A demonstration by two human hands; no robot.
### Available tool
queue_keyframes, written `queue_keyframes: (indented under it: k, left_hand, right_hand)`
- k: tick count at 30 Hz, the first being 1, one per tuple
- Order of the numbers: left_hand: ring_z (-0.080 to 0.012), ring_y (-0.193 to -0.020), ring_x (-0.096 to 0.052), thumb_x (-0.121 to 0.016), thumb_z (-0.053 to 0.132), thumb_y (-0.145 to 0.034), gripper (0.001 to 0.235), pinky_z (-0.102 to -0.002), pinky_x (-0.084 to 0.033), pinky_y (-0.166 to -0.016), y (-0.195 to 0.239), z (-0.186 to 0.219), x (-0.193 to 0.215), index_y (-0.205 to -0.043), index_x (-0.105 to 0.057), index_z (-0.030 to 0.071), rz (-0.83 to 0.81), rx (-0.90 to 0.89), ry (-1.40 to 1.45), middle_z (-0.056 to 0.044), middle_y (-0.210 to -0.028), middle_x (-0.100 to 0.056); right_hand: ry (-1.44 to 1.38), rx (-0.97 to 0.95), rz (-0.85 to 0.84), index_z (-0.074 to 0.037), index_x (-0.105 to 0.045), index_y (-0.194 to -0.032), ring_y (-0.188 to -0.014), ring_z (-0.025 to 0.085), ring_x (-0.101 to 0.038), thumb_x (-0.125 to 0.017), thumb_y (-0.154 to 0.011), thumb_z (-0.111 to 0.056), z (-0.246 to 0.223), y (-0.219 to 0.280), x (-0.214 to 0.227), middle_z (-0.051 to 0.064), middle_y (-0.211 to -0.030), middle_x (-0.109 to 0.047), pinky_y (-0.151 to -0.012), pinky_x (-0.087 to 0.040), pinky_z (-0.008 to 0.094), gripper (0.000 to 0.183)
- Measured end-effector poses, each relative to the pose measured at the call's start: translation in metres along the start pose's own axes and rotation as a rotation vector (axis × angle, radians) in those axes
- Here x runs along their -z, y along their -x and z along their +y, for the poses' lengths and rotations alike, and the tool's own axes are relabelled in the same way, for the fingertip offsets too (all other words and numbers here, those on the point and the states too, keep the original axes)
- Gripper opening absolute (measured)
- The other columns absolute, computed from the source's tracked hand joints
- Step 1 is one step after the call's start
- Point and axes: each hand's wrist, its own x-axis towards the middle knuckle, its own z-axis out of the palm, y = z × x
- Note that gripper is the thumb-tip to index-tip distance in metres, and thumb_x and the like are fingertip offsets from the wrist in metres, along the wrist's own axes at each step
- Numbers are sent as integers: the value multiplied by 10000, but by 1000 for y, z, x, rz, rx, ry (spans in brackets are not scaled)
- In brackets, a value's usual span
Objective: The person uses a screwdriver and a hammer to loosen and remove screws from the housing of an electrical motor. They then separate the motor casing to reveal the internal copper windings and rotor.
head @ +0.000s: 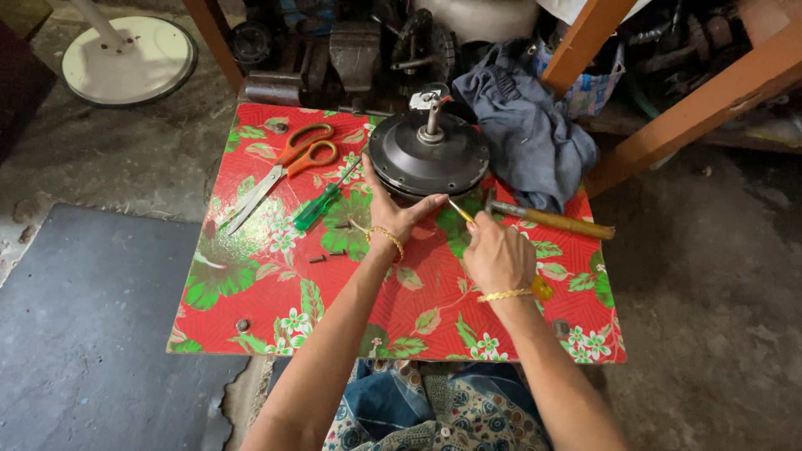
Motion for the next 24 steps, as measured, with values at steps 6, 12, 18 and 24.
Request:
queue_keyframes:
  k: [6, 12, 18, 24]
  left_hand:
    - [-286, -1263, -588, -949, 17, -583, 1459, -426, -550, -1057, -1, 2, -2, -1621, 75, 51, -27, 224, 375, -222, -1476, -476]
    - [-303, -1332, -568, -950, -89, -601, 1376, -433, -529, -1126, -3, -6, -3, -1613, -22, 12, 6, 119, 450, -240, -1548, -423]
    - [-298, -1357, -524, -929, -123, -594, 1343, -442, -544, -1095, -4, -16, -2, -1601, -52, 23, 25, 106, 477, -220, -1580, -363]
    - [-325, -1293, -599, -915, -117, -636, 1315, -446, -589, -1056, -2, -12, -3, -1619, -57, 50, 18, 120, 487, -242, -1527, -448]
  right_hand:
    - [39, 51, 79, -60, -662, -925, -728, 419, -707, -604, -954, -171, -8, 8, -12, 205, -809, -724, -632, -528, 538, 128]
    - [49, 89, 153, -48, -677, -900, -720, 387, -719, -616, -958, -151, -11, 12, -19, 201, -812, -730, -618, -541, 497, 133]
    - [41, 21, 75, -55, -684, -919, -718, 392, -718, -601, -977, -159, -13, 13, -23, 211, -778, -718, -625, -541, 501, 145]
    - [-105, -43, 152, -59, -648, -930, -722, 467, -677, -602, -966, -179, -25, 14, -38, 231, -772, -700, -632, -504, 573, 133]
